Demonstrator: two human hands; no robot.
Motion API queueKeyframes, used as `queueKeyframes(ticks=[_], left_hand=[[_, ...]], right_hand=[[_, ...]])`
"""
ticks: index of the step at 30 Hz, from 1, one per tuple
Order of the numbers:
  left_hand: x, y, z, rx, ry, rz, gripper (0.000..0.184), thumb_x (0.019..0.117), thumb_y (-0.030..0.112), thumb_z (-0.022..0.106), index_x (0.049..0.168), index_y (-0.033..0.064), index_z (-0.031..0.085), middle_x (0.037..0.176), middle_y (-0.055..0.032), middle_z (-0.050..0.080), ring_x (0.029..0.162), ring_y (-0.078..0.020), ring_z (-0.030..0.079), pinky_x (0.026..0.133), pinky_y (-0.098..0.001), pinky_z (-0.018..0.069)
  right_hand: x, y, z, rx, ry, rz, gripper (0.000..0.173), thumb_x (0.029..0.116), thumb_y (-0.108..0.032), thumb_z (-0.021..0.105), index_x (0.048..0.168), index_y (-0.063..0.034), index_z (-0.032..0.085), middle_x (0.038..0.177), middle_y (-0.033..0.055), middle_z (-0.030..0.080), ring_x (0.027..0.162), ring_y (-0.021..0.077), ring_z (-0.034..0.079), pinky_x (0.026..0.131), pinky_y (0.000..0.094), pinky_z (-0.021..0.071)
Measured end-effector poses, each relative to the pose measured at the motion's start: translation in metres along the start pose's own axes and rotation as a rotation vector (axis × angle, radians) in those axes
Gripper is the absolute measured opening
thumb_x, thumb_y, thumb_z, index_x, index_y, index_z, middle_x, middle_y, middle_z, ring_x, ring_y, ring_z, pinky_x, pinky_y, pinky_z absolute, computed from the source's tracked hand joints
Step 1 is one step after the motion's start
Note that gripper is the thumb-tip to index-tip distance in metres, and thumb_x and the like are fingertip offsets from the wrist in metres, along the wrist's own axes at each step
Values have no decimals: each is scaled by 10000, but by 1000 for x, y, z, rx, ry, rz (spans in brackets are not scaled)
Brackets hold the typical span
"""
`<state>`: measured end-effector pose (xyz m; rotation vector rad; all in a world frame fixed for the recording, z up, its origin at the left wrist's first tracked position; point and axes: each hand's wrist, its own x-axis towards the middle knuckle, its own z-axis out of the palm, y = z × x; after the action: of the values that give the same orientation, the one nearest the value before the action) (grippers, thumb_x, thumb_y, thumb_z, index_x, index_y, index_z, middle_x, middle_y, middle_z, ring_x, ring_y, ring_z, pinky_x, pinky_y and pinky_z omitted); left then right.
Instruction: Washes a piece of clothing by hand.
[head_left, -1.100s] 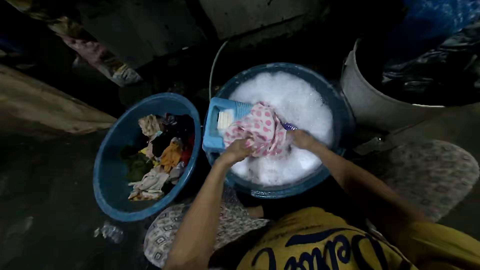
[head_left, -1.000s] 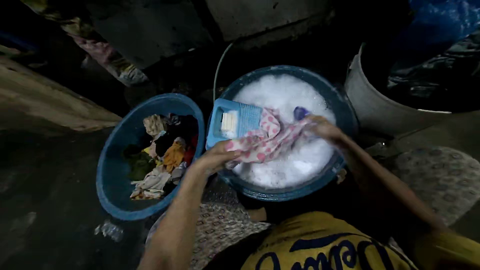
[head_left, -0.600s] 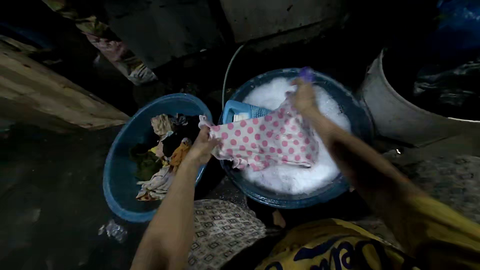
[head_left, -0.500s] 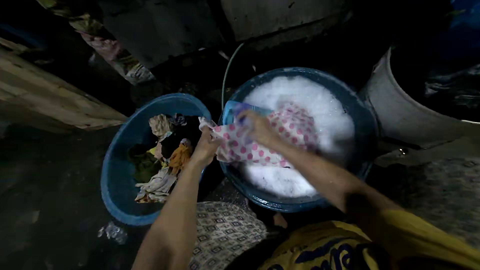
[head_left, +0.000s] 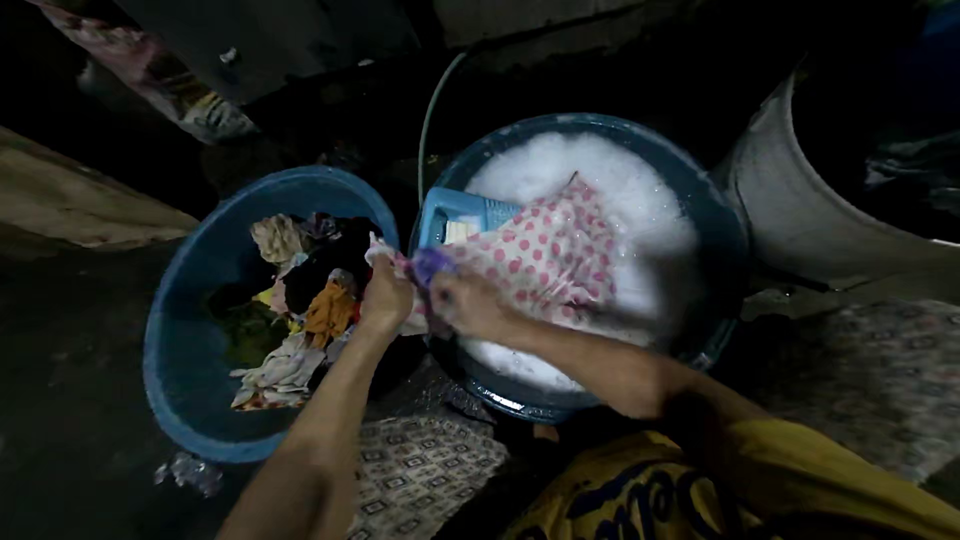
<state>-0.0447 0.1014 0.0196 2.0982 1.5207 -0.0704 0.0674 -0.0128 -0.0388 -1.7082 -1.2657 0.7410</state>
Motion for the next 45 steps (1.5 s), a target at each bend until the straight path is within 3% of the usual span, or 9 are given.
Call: queueKeyframes(ticks=[6, 11, 14, 19, 27, 31, 37, 41, 45], left_hand=[[-15, -13, -7, -43, 49, 34, 532, 1037, 26, 494, 1538, 44, 318, 1350, -324, 546, 1199, -458, 590, 966, -645, 479], [-13, 5, 2, -97, 68, 43, 571, 1029, 39, 501, 1555, 59, 280, 1329, -348, 550, 1158, -500, 601, 913, -681, 487], [-26, -1, -11, -275, 120, 29, 506, 1027, 52, 497, 1516, 79, 371, 1321, -266, 577, 1103, -377, 630, 882, -592, 527], [-41, -18, -28, -510, 189, 56, 470, 1050, 97, 478, 1511, 108, 390, 1282, -147, 582, 993, -177, 628, 826, -414, 558], [-102, 26, -50, 37, -92, 277, 325, 1050, 95, 514, 1361, 46, 593, 1167, -204, 663, 971, -290, 644, 839, -526, 523], [-82, 115, 17, 442, -91, 298, 409, 1051, 299, 559, 1285, -24, 646, 1334, -331, 575, 1250, -543, 538, 999, -747, 414], [10, 157, 220, 557, -359, 947, 464, 982, 78, 601, 1445, 85, 565, 1535, -172, 482, 1434, -403, 424, 1135, -594, 390], [5, 149, 250, 665, -418, 842, 428, 1032, 112, 535, 1458, 147, 568, 1594, -82, 440, 1487, -395, 344, 1108, -675, 336], [5, 143, 231, 652, -348, 907, 371, 1021, 55, 528, 1384, 67, 608, 1430, -206, 569, 1396, -451, 451, 1044, -654, 430]], right_hand=[[-34, 165, -94, -280, 3, 330, 310, 1023, -119, 586, 1307, 1, 614, 1268, 254, 645, 1190, 427, 621, 1020, 609, 488], [-24, 20, -20, -20, 105, 78, 294, 973, -120, 668, 1239, 7, 665, 1229, 240, 657, 1124, 374, 651, 979, 535, 536], [-31, 25, 16, 32, -39, 13, 339, 1026, -165, 599, 1329, -19, 633, 1263, 229, 665, 1169, 369, 651, 1030, 538, 513], [-82, 156, -84, -258, -133, 403, 359, 1049, -140, 560, 1356, 47, 576, 1304, 294, 623, 1231, 455, 600, 1060, 610, 454], [-95, 135, -208, 132, 82, 254, 185, 972, -110, 679, 1092, 31, 669, 1083, 180, 669, 940, 255, 647, 846, 479, 546], [-113, 143, -223, 111, 218, 454, 279, 1007, -158, 651, 1185, 56, 635, 1181, 268, 636, 1035, 365, 635, 903, 560, 522], [-126, 172, -161, -370, -132, 686, 393, 1004, -147, 616, 1335, 64, 591, 1345, 318, 590, 1263, 496, 560, 1052, 668, 426], [-121, 170, -157, -449, -315, 775, 535, 1052, -147, 548, 1542, 11, 403, 1536, 292, 444, 1428, 478, 416, 1160, 637, 320], [-124, 178, -155, -343, -142, 675, 403, 1007, -120, 617, 1353, 84, 575, 1377, 319, 573, 1305, 481, 538, 1085, 642, 411]])
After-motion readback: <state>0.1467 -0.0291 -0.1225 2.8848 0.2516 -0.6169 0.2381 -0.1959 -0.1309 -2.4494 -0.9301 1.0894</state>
